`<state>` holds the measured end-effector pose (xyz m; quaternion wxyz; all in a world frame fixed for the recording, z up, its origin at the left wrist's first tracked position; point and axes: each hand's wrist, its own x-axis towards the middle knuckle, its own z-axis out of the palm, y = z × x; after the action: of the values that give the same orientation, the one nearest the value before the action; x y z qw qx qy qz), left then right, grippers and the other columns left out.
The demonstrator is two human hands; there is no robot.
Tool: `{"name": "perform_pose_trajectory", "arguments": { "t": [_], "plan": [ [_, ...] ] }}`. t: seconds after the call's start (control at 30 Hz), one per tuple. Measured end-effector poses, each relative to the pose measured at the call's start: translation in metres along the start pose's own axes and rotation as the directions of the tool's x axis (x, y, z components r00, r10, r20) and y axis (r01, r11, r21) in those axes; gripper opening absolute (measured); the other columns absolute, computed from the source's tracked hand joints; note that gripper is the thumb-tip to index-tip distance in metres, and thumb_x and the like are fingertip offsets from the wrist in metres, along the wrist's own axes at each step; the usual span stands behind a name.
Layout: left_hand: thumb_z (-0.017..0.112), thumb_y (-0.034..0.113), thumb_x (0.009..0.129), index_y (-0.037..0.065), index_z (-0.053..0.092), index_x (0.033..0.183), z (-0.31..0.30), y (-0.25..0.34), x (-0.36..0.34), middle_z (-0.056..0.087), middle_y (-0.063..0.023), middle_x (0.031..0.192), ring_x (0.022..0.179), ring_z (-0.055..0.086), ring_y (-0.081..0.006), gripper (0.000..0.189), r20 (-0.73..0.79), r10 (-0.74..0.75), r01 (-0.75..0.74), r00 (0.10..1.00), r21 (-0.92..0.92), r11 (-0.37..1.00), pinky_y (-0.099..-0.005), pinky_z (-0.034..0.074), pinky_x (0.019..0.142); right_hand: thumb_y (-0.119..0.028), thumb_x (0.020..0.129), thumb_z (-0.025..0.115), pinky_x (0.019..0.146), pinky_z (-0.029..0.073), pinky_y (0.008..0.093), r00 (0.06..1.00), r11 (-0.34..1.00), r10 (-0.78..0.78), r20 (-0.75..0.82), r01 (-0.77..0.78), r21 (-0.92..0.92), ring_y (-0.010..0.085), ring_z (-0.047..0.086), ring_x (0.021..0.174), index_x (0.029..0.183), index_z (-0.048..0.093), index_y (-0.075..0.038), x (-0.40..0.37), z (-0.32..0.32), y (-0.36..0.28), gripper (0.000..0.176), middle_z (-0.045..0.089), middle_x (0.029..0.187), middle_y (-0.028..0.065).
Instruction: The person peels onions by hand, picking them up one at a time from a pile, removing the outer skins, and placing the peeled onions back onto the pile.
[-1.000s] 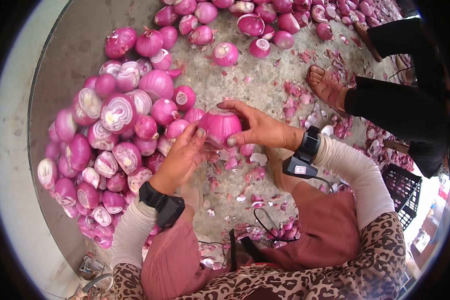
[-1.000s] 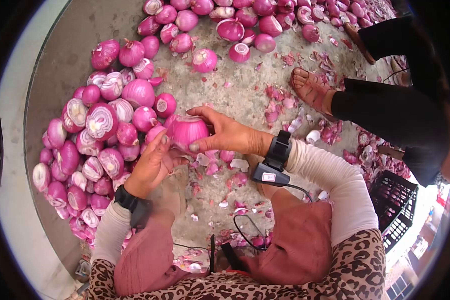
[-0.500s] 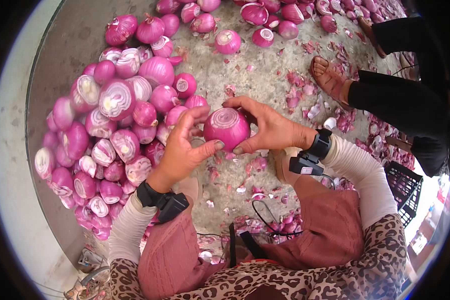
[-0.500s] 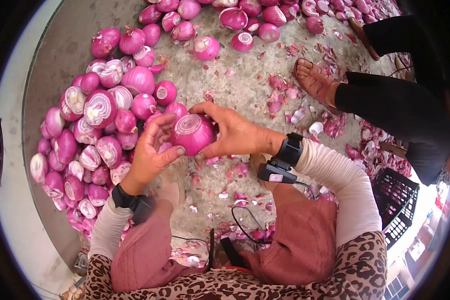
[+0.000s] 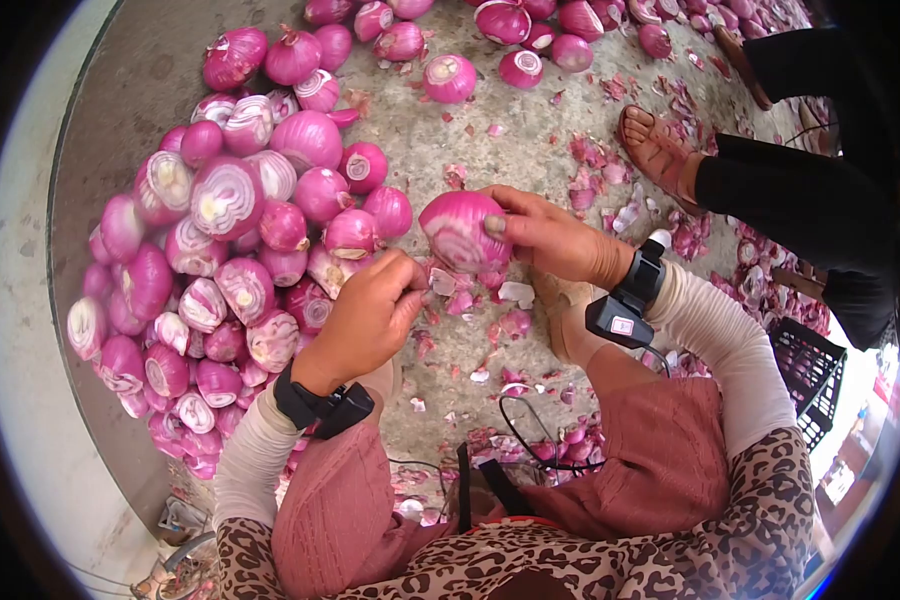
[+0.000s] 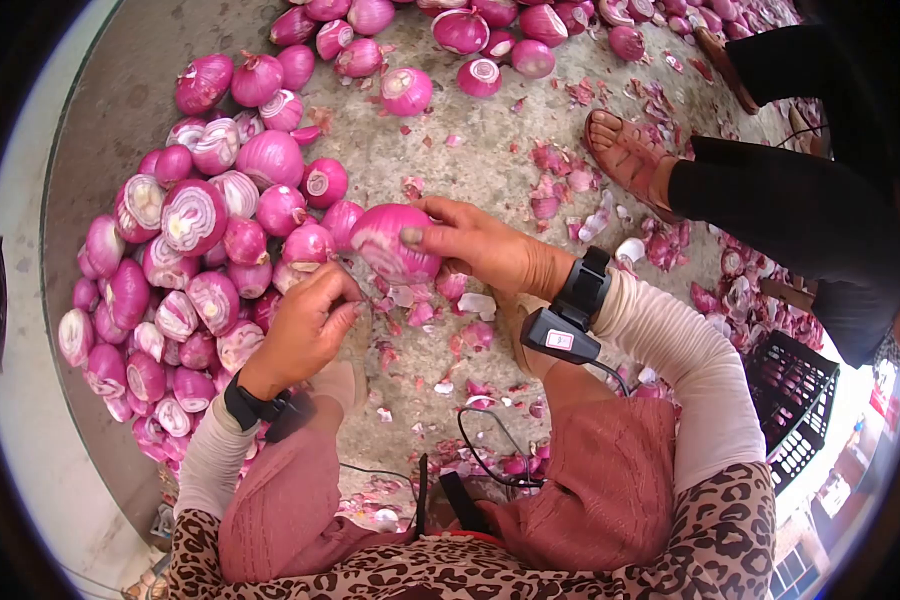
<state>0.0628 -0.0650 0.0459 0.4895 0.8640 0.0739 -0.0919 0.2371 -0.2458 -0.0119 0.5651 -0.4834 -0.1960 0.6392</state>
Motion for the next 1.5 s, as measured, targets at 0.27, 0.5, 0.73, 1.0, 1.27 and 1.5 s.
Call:
{"name": "perform_pose_trajectory", "arguments": {
  "t": [0.27, 0.5, 0.73, 1.0, 1.27, 1.5],
  "plan": [
    [0.053, 0.001, 0.077, -0.001, 0.055, 0.102, 0.009, -0.02, 0.001, 0.056, -0.0179, 0.089, 0.086, 0.056, -0.0358, 0.025, 0.034, 0.041, -0.042, 0.999, 0.037, 0.998, -0.0414, 0.045, 0.074, -0.056, 0.092, 0.041, 0.072, 0.054, 0.0356, 0.983, 0.766, 0.034, 0.179, -0.141, 0.627, 0.032, 0.063, 0.095, 0.135, 0.038, -0.007, -0.002, 0.004, 0.009, 0.066, 0.056, 0.122, 0.018],
    [0.056, 0.0, 0.077, -0.001, 0.06, 0.095, 0.014, -0.027, 0.0, 0.059, -0.015, 0.109, 0.106, 0.057, -0.0265, 0.018, -0.157, -0.142, 0.099, 0.977, -0.252, 0.963, -0.034, 0.045, 0.084, -0.063, 0.089, 0.037, 0.068, 0.055, 0.0378, 0.938, 0.604, 0.086, 0.337, -0.318, 0.73, 0.0368, 0.065, 0.088, 0.136, 0.037, -0.009, 0.001, 0.002, 0.018, 0.072, 0.058, 0.117, 0.0212],
    [0.057, 0.002, 0.083, -0.001, 0.052, 0.114, 0.001, -0.044, 0.002, 0.05, -0.0076, 0.117, 0.105, 0.052, -0.0109, 0.032, 0.263, -0.418, 0.493, 0.87, -0.464, 0.735, -0.0247, 0.045, 0.083, -0.065, 0.089, 0.036, 0.061, 0.056, 0.0337, 0.915, 0.609, 0.09, 0.393, -0.363, 0.705, 0.0374, 0.065, 0.087, 0.136, 0.037, -0.012, 0.001, 0.001, 0.028, 0.071, 0.058, 0.117, 0.0209],
    [0.059, 0.034, 0.091, 0.01, 0.031, 0.139, 0.003, -0.034, 0.005, 0.038, -0.0105, 0.134, 0.107, 0.053, -0.0206, 0.061, 0.235, -0.353, 0.364, 0.906, -0.859, 0.36, -0.034, 0.051, 0.084, -0.062, 0.091, 0.033, 0.067, 0.054, 0.0344, 0.842, 0.734, 0.092, 0.532, -0.419, 0.535, 0.0307, 0.066, 0.083, 0.132, 0.042, -0.007, -0.002, 0.008, 0.017, 0.069, 0.061, 0.113, 0.0169],
    [0.055, 0.041, 0.092, 0.007, 0.033, 0.138, 0.012, -0.013, 0.001, 0.048, -0.0093, 0.124, 0.109, 0.055, -0.0196, 0.061, 0.468, -0.186, 0.503, 0.864, -0.793, 0.344, -0.0341, 0.053, 0.082, -0.062, 0.092, 0.031, 0.046, 0.05, 0.0275, 0.805, 0.881, 0.316, 0.502, -0.445, 0.16, 0.0257, 0.067, 0.065, 0.122, 0.048, -0.004, 0.003, 0.017, 0.016, 0.068, 0.065, 0.095, 0.0153],
    [0.049, 0.038, 0.095, 0.007, 0.046, 0.126, 0.009, -0.021, 0.006, 0.059, -0.0086, 0.112, 0.098, 0.062, -0.0204, 0.044, 0.343, -0.26, 0.37, 0.902, -0.927, 0.058, -0.0357, 0.057, 0.073, -0.058, 0.094, 0.036, 0.048, 0.047, 0.0247, 0.923, 0.925, 0.271, 0.275, -0.328, 0.19, 0.0238, 0.068, 0.067, 0.117, 0.05, 0.0, 0.0, 0.016, 0.001, 0.064, 0.065, 0.093, 0.0145]
  ]
}}
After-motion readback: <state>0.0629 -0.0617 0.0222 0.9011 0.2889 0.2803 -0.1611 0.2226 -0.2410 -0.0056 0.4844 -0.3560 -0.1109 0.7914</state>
